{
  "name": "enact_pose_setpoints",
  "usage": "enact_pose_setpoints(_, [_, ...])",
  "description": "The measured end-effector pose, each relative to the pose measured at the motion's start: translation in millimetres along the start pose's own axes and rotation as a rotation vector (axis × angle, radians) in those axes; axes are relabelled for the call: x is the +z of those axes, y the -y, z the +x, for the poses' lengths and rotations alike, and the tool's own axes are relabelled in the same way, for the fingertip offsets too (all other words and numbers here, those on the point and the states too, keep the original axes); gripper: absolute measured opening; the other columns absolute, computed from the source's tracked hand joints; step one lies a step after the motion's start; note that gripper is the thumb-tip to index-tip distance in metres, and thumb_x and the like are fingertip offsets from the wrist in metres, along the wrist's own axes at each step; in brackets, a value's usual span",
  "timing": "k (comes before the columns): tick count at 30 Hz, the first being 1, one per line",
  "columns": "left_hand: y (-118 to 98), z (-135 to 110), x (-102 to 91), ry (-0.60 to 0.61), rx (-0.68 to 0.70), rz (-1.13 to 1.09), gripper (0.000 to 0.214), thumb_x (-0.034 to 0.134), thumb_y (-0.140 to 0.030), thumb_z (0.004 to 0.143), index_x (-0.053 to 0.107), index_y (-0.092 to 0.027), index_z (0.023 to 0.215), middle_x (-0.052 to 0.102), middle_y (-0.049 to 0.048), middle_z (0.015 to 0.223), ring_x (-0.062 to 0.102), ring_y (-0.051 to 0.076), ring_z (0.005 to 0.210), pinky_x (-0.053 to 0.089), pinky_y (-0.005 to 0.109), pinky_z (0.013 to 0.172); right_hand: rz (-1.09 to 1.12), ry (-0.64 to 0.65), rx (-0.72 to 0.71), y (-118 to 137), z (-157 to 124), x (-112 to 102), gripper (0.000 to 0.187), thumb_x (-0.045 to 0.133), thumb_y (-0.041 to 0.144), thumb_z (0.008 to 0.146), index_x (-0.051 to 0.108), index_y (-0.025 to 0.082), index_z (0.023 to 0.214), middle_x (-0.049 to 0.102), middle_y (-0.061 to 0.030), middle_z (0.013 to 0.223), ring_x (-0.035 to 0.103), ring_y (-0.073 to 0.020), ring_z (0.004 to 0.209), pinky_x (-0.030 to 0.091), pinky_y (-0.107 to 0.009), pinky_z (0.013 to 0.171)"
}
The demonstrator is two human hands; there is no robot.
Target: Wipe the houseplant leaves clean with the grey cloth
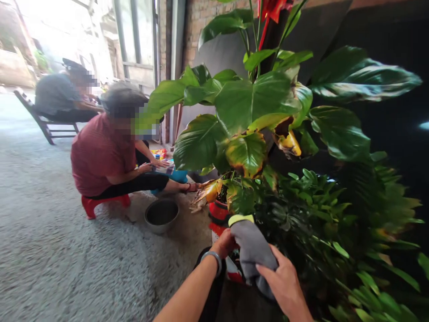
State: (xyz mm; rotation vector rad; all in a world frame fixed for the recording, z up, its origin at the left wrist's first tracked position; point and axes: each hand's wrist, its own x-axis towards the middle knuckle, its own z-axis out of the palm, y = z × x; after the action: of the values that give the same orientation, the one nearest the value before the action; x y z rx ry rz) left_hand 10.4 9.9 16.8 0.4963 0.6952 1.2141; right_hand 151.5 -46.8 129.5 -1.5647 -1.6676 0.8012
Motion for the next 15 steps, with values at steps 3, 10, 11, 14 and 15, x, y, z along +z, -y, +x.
enact_pose_setpoints(3, [1,-1,2.6,-0.053,0.033,0.0,0.019,0.065,-0.027,0.064,0.061,-0.016,0.079,0.063,0.0042,0.074,0.056,0.022,0.081,0.041,0.033,0.072,0.06,-0.118,0.012,10,-17,-21,0.046,0.064,0.043,0.044,0.07,0.02,0.084,0.073,-0.0063,0.074,0.065,-0.0297,0.071,0.051,-0.035,0.067])
enact_pose_setpoints(10, [1,3,-3.5,-0.083,-0.047,0.006,0.032,0.064,-0.017,0.052,0.06,-0.015,0.083,0.057,0.0016,0.08,0.058,0.017,0.072,0.045,0.031,0.068,-0.09,-0.541,0.077,27,7,-47,0.059,0.061,0.055,0.048,0.066,0.017,0.093,0.069,-0.0091,0.067,0.063,-0.0308,0.066,0.048,-0.039,0.062])
enact_pose_setpoints(11, [1,5,-3.6,-0.085,-0.052,0.004,0.031,0.064,-0.017,0.051,0.06,-0.015,0.082,0.057,0.0008,0.078,0.059,0.017,0.072,0.045,0.031,0.068,-0.072,-0.463,0.089,17,7,-39,0.059,0.06,0.054,0.047,0.066,0.017,0.093,0.069,-0.0098,0.067,0.063,-0.031,0.065,0.049,-0.039,0.062])
enact_pose_setpoints(14, [5,8,-2.7,-0.079,-0.057,0.0,0.025,0.066,-0.018,0.053,0.061,-0.014,0.077,0.058,0.0002,0.071,0.059,0.017,0.072,0.045,0.031,0.069,-0.033,-0.222,0.148,-14,-8,-16,0.056,0.06,0.052,0.042,0.067,0.016,0.085,0.072,-0.0128,0.07,0.065,-0.0334,0.07,0.05,-0.041,0.067])
enact_pose_setpoints(15, [6,8,-2.2,-0.076,-0.053,-0.003,0.022,0.066,-0.02,0.055,0.061,-0.014,0.075,0.06,0.0008,0.069,0.059,0.018,0.074,0.044,0.032,0.071,-0.015,-0.159,0.156,-19,-16,-14,0.054,0.061,0.05,0.041,0.067,0.017,0.083,0.073,-0.013,0.073,0.066,-0.0337,0.073,0.051,-0.04,0.07])
